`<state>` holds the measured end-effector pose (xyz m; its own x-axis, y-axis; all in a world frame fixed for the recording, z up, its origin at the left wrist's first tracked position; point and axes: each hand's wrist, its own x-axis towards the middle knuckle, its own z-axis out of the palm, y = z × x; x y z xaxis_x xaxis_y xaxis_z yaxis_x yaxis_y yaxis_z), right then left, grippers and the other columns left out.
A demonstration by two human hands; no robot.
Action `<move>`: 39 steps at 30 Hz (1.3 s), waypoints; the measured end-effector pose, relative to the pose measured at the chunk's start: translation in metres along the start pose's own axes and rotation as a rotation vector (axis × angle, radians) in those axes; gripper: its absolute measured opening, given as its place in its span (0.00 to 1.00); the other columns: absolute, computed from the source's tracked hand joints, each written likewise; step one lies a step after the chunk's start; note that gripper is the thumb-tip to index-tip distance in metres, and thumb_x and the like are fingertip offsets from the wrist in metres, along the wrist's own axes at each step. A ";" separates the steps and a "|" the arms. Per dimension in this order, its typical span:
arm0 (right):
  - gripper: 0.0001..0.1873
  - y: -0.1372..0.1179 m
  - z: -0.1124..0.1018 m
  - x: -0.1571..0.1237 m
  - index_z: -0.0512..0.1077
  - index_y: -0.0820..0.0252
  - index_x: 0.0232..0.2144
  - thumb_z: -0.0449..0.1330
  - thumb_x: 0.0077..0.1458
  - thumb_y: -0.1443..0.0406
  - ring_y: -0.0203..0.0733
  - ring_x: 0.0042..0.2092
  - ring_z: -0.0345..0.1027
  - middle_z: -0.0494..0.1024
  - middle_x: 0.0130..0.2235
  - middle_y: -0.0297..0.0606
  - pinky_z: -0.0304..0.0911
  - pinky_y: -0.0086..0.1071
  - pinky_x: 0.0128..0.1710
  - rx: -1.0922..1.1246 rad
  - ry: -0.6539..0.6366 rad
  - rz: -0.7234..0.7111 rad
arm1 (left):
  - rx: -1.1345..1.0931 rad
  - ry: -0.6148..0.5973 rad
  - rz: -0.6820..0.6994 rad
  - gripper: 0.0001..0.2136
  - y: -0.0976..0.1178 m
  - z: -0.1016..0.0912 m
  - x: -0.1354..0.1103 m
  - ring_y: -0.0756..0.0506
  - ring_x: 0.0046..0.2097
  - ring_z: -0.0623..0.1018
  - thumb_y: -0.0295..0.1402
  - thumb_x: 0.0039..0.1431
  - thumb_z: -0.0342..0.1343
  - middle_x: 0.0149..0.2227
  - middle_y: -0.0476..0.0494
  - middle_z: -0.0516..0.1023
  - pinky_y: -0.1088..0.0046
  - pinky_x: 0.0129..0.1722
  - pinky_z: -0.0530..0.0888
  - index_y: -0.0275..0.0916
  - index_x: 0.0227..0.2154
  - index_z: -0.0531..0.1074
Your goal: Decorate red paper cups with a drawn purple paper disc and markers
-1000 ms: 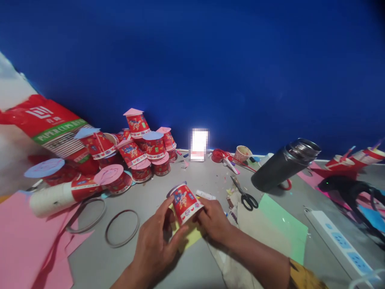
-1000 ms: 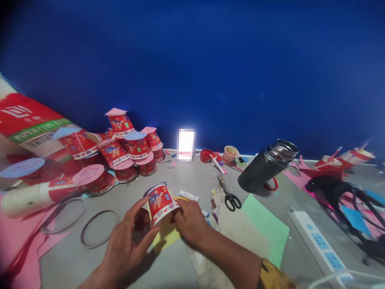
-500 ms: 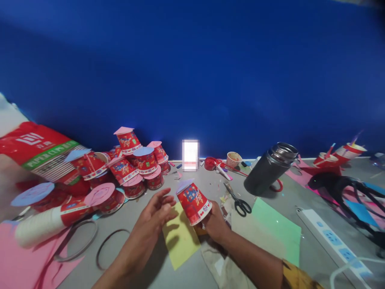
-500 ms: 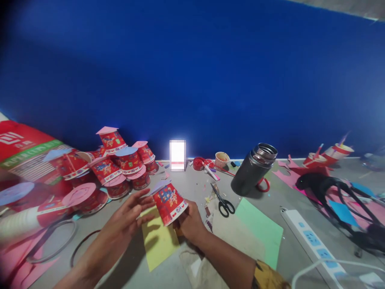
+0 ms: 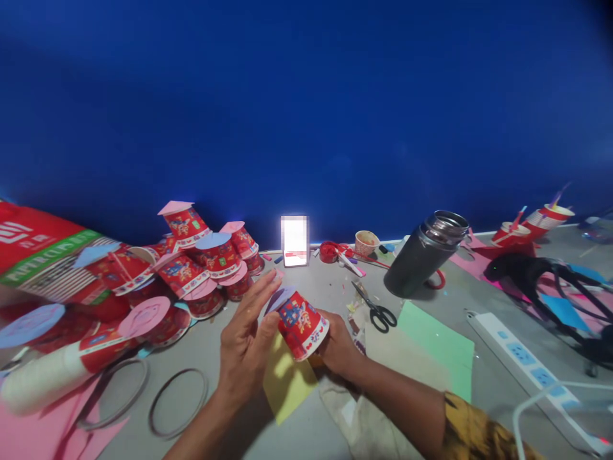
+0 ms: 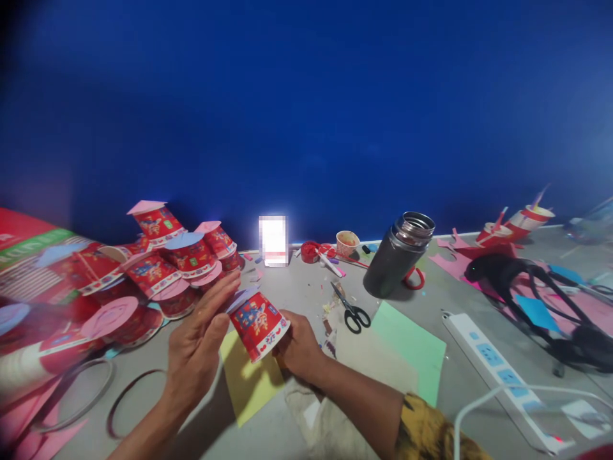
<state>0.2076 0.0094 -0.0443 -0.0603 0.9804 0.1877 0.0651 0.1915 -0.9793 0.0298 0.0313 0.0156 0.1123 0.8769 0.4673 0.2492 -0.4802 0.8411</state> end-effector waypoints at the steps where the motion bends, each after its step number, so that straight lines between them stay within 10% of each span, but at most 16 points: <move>1: 0.13 0.000 0.000 -0.001 0.68 0.55 0.26 0.59 0.59 0.55 0.38 0.28 0.65 0.75 0.25 0.33 0.64 0.30 0.29 -0.019 -0.002 -0.026 | -0.019 -0.008 -0.014 0.26 -0.002 0.001 -0.001 0.34 0.69 0.73 0.54 0.70 0.52 0.66 0.39 0.77 0.52 0.70 0.68 0.44 0.60 0.78; 10: 0.08 0.012 -0.001 -0.004 0.71 0.56 0.28 0.58 0.60 0.62 0.37 0.29 0.69 0.78 0.28 0.33 0.62 0.29 0.32 -0.211 -0.062 -0.193 | -0.399 -0.112 -0.464 0.32 -0.011 -0.008 0.012 0.29 0.67 0.75 0.63 0.64 0.52 0.62 0.35 0.81 0.47 0.62 0.76 0.42 0.53 0.82; 20: 0.13 0.016 -0.001 -0.006 0.79 0.59 0.41 0.55 0.68 0.62 0.42 0.35 0.78 0.86 0.36 0.40 0.67 0.30 0.37 -0.358 -0.102 -0.401 | -0.237 -0.296 -0.473 0.35 -0.008 -0.026 0.022 0.28 0.58 0.82 0.66 0.61 0.54 0.55 0.30 0.85 0.47 0.57 0.78 0.38 0.49 0.84; 30: 0.16 0.014 0.001 -0.004 0.77 0.57 0.35 0.53 0.71 0.61 0.39 0.31 0.74 0.83 0.32 0.38 0.64 0.29 0.32 -0.393 -0.080 -0.432 | 0.099 -0.234 0.059 0.19 0.004 -0.019 0.001 0.36 0.61 0.80 0.46 0.68 0.58 0.59 0.38 0.83 0.57 0.62 0.77 0.45 0.55 0.81; 39: 0.12 0.023 0.003 -0.003 0.74 0.56 0.34 0.54 0.69 0.63 0.38 0.31 0.73 0.82 0.31 0.35 0.64 0.28 0.33 -0.358 -0.075 -0.456 | 0.213 -0.124 0.151 0.13 -0.003 -0.007 -0.004 0.42 0.51 0.86 0.37 0.71 0.55 0.50 0.40 0.87 0.67 0.51 0.81 0.43 0.49 0.83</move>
<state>0.2058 0.0103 -0.0678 -0.2310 0.7914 0.5659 0.3480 0.6104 -0.7116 0.0220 0.0294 0.0129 0.2769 0.7980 0.5353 0.4159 -0.6017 0.6819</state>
